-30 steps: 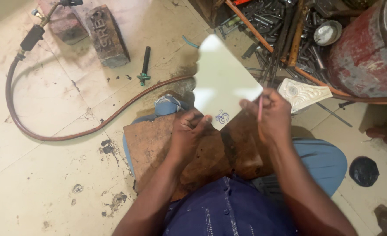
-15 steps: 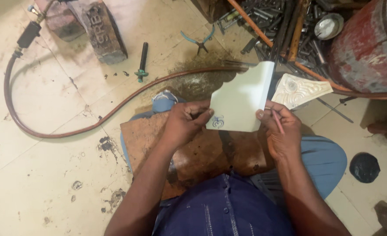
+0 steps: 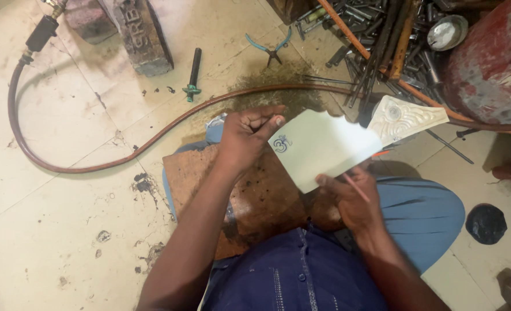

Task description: The person sits on the workshop floor and traces a pattern onto a white sheet with a pencil, then cuts the paper pattern with scissors. They hold the white sheet on their lap and cut along the marked line with hand snips, trimming the edge piece by piece.

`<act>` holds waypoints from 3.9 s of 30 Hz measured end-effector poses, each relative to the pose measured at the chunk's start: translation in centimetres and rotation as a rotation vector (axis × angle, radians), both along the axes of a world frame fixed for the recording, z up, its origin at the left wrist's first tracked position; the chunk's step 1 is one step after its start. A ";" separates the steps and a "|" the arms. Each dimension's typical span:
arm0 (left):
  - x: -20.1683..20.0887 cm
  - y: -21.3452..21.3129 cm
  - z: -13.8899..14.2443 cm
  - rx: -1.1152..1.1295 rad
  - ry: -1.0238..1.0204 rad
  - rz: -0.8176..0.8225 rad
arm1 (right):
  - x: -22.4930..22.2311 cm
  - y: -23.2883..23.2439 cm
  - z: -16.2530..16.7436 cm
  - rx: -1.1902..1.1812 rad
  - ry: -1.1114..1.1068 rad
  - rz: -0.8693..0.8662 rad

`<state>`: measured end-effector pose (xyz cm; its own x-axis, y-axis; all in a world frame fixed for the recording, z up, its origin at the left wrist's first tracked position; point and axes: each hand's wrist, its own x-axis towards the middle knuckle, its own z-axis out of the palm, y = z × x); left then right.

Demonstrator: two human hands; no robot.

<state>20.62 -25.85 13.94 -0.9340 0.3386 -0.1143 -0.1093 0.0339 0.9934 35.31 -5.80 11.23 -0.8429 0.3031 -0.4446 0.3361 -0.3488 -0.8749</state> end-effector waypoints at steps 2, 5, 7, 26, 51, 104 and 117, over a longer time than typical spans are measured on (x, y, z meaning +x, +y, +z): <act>-0.3 0.0 0.1 -0.024 -0.018 -0.014 | 0.3 -0.9 -0.1 -0.105 0.029 0.024; -0.7 -0.6 0.1 -0.013 -0.008 -0.036 | 0.5 -2.1 -0.6 -0.119 -0.004 0.017; -0.9 -1.2 0.1 -0.011 0.009 -0.038 | 0.5 -2.8 -0.9 -0.118 0.013 0.027; -3.7 -6.5 0.8 -0.060 0.023 -0.017 | -2.8 -8.3 -1.3 -0.110 0.119 0.037; -2.4 -12.5 -3.2 0.093 -0.022 0.119 | -2.1 -10.4 -2.0 0.091 0.143 -0.114; -12.0 -20.3 -7.7 0.457 -0.240 0.328 | -23.4 -3.4 -3.5 1.424 0.418 0.380; -12.1 -19.6 -9.0 -0.061 -0.130 0.399 | -33.0 -5.1 -8.6 1.086 0.270 0.900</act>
<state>8.55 -45.49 4.95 -0.9668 -0.0580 -0.2488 -0.2504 0.0217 0.9679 2.36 -10.89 2.68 -0.9467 -0.2893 -0.1414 -0.1367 0.7589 -0.6367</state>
